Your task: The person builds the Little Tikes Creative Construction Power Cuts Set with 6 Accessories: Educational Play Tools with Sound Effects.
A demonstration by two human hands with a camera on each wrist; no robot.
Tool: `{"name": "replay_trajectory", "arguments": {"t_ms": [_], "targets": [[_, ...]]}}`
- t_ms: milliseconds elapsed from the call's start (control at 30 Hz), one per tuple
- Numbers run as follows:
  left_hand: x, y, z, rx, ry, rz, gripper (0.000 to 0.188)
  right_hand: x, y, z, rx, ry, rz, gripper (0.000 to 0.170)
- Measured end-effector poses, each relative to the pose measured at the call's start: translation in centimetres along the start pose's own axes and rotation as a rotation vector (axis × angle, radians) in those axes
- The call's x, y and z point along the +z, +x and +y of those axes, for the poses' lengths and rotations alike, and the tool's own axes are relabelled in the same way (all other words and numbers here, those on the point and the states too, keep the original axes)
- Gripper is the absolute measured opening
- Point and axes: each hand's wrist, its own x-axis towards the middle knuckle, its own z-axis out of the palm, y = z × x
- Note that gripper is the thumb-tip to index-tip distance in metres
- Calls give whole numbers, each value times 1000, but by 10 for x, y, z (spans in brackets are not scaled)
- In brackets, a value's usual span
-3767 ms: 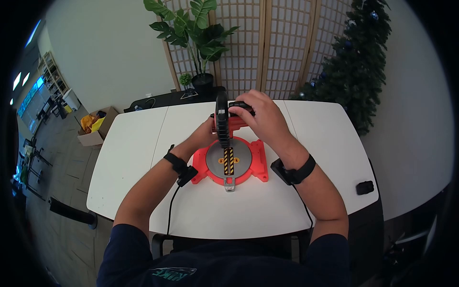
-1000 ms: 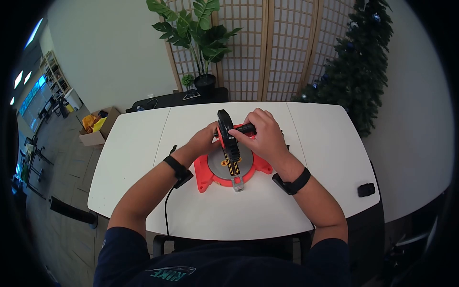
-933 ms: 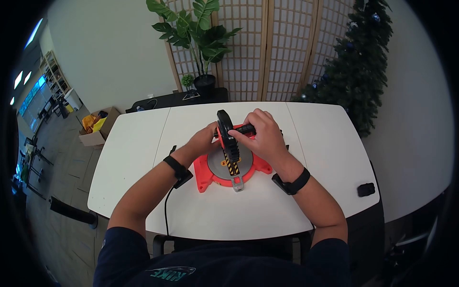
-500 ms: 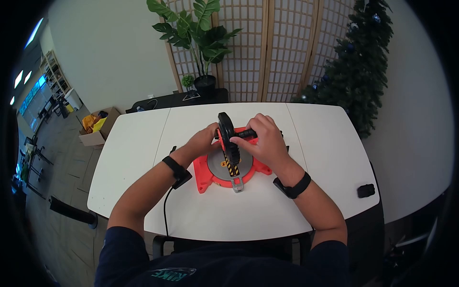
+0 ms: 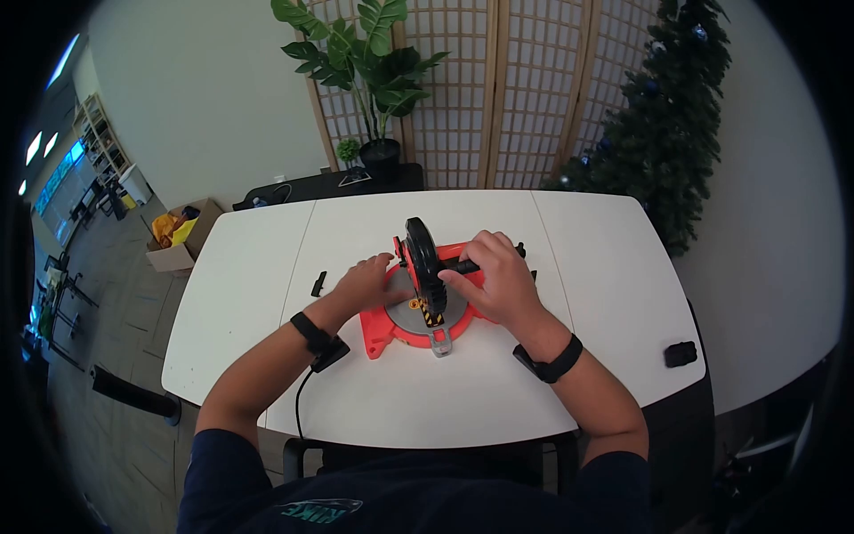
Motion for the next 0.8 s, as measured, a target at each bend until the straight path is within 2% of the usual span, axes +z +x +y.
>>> {"name": "replay_trajectory", "arguments": {"t_ms": [67, 267, 467, 800], "targets": [[-8, -13, 5, 5, -33, -137, 98, 1, -4, 1, -6, -6, -8, 44], [14, -35, -8, 161, 7, -45, 116, 0, -18, 0, -8, -11, -54, 43], [19, -42, -12, 202, -8, -33, 131, 4, -34, 3, -23, -10, -98, 42], [28, -39, -18, 224, -43, -4, 133, 11, -61, 8, -47, -47, -224, 44]]}}
